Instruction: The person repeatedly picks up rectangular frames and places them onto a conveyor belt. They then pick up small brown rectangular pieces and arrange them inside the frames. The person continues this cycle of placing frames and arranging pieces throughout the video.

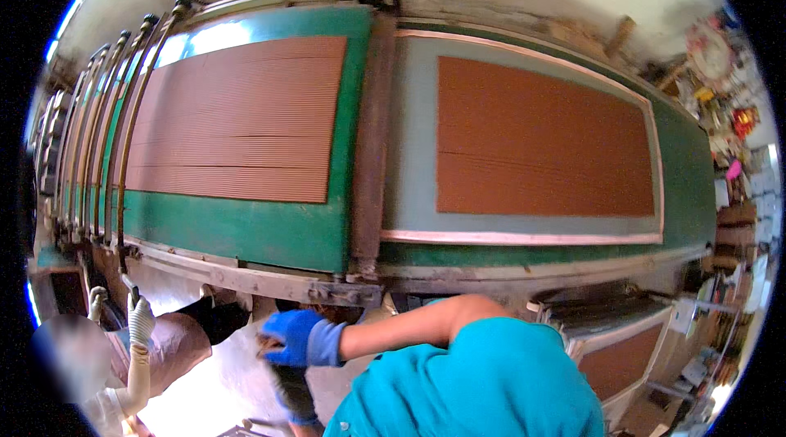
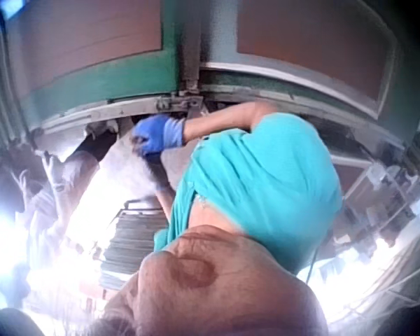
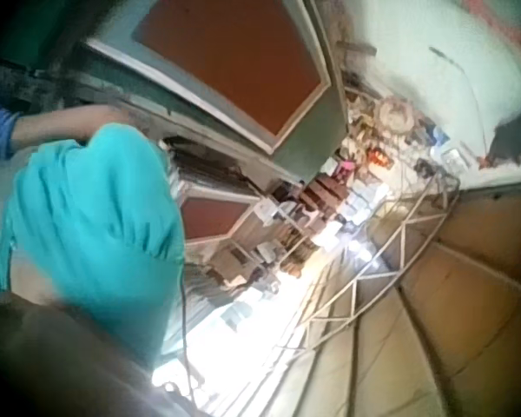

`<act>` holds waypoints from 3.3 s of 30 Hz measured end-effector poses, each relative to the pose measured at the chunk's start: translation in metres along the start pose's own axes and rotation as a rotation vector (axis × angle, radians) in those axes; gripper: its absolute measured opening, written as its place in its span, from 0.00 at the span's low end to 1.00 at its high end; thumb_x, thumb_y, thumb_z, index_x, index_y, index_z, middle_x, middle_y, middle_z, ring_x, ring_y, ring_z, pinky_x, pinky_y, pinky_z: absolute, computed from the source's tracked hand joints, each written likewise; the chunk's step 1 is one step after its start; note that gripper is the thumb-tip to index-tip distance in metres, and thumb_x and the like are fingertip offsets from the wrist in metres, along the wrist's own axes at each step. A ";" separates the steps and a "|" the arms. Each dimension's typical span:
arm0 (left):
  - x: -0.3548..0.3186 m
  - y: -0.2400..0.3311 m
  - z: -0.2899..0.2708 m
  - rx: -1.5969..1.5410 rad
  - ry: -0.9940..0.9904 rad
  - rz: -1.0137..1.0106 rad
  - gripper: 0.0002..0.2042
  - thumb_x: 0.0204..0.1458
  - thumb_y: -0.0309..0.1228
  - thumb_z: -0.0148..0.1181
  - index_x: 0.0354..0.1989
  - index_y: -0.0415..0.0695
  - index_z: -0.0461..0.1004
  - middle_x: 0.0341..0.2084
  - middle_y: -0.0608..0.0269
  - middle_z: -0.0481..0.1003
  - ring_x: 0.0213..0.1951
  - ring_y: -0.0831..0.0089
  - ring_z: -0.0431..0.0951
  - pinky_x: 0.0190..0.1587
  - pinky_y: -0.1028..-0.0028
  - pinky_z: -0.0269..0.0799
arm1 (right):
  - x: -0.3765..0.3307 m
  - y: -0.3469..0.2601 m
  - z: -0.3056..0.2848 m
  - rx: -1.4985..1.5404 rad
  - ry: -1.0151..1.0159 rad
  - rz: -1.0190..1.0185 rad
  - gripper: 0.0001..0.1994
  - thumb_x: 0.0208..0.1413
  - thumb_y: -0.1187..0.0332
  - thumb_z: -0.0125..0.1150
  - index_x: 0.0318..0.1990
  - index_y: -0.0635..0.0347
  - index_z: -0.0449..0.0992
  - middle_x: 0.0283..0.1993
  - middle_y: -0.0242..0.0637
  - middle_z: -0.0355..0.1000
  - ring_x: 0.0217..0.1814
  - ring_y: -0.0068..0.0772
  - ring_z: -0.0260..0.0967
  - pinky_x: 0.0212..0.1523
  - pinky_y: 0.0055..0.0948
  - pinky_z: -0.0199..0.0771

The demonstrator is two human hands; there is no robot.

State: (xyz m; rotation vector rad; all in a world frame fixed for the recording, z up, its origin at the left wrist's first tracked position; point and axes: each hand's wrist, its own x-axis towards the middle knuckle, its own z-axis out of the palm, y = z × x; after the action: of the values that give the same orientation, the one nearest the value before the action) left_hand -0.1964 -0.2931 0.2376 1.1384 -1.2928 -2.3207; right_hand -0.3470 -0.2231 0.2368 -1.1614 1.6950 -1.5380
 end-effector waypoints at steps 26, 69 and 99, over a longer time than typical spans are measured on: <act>0.138 -0.156 0.362 0.829 -0.566 0.258 0.11 0.52 0.26 0.44 0.41 0.41 0.70 0.21 0.71 0.67 0.20 0.85 0.64 0.21 0.85 0.60 | -0.401 0.151 -0.191 0.057 1.311 1.221 0.16 0.49 0.54 0.47 0.36 0.53 0.74 0.32 0.45 0.71 0.35 0.46 0.69 0.36 0.37 0.68; 0.048 -0.149 0.506 0.891 -1.374 -0.398 0.26 0.51 0.49 0.43 0.49 0.39 0.62 0.39 0.57 0.68 0.35 0.64 0.71 0.36 0.66 0.68 | -0.688 -0.070 -0.056 0.057 2.392 1.444 0.22 0.51 0.51 0.46 0.34 0.63 0.74 0.30 0.46 0.71 0.31 0.32 0.66 0.36 0.35 0.64; -0.471 -0.452 0.498 1.116 -1.740 -0.167 0.24 0.51 0.47 0.44 0.48 0.39 0.64 0.40 0.57 0.69 0.36 0.63 0.71 0.37 0.67 0.68 | -1.055 -0.241 0.257 0.513 3.173 0.942 0.20 0.43 0.53 0.59 0.19 0.64 0.72 0.13 0.34 0.63 0.11 0.27 0.59 0.12 0.30 0.61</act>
State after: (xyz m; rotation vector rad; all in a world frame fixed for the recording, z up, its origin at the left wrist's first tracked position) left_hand -0.1831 0.5275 0.2650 -1.3806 -3.1575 -2.3525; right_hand 0.4155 0.5852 0.2781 -2.0420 -0.5956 0.9277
